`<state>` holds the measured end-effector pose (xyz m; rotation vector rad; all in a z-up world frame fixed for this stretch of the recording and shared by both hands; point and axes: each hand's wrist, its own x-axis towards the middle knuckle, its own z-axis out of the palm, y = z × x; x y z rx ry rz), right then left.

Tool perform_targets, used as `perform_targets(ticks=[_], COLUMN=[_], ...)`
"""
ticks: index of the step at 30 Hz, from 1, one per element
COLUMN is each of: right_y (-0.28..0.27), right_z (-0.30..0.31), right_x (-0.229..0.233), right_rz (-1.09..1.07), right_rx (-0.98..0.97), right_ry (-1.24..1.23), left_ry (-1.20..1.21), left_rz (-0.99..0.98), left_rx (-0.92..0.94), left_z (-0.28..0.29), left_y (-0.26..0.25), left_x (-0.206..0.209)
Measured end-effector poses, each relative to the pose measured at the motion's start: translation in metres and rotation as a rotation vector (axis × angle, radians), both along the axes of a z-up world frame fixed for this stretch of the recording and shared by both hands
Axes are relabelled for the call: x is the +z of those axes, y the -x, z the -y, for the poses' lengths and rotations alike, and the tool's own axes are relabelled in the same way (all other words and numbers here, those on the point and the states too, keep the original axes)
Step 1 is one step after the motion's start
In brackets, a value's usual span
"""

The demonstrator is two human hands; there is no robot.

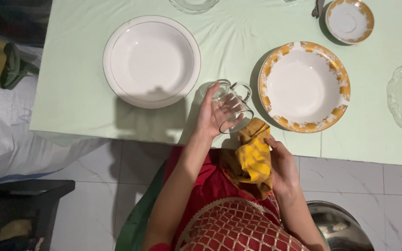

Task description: The person dries a glass mug with a cloth on a table that already has plates, bowls, and cutlery laid out. The person wipes the mug thoroughly and places it back on the table among the other items.

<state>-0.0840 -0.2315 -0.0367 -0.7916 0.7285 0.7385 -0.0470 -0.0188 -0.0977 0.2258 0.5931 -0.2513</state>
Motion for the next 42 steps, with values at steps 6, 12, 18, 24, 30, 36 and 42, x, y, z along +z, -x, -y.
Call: perform_targets(ticks=[6, 12, 18, 24, 30, 36, 42], right_y=[0.006, 0.007, 0.02, 0.008, -0.018, -0.027, -0.022], right_z=[0.001, -0.01, -0.018, -0.03, -0.051, -0.071, -0.046], right_x=[-0.01, 0.014, 0.021, 0.001, -0.044, -0.064, -0.098], right_rz=[-0.03, -0.05, -0.153, -0.165, -0.169, -0.124, -0.074], right_rx=[0.027, 0.024, 0.06, -0.044, -0.187, -0.199, -0.19], right_ry=[-0.044, -0.037, -0.024, -0.29, -0.572, -0.775, -0.734], left_ry=[-0.002, 0.021, -0.026, -0.148, -0.219, -0.236, -0.231], left_rz=[0.015, 0.037, 0.067, 0.076, -0.034, -0.041, -0.048], left_rx=[-0.01, -0.004, -0.007, 0.013, 0.002, 0.035, 0.025], left_z=[0.002, 0.004, 0.007, 0.013, 0.021, 0.025, 0.026], left_y=[0.002, 0.003, 0.001, -0.011, 0.01, 0.006, 0.007], left_x=[-0.004, -0.013, -0.019, -0.053, -0.01, -0.011, -0.008])
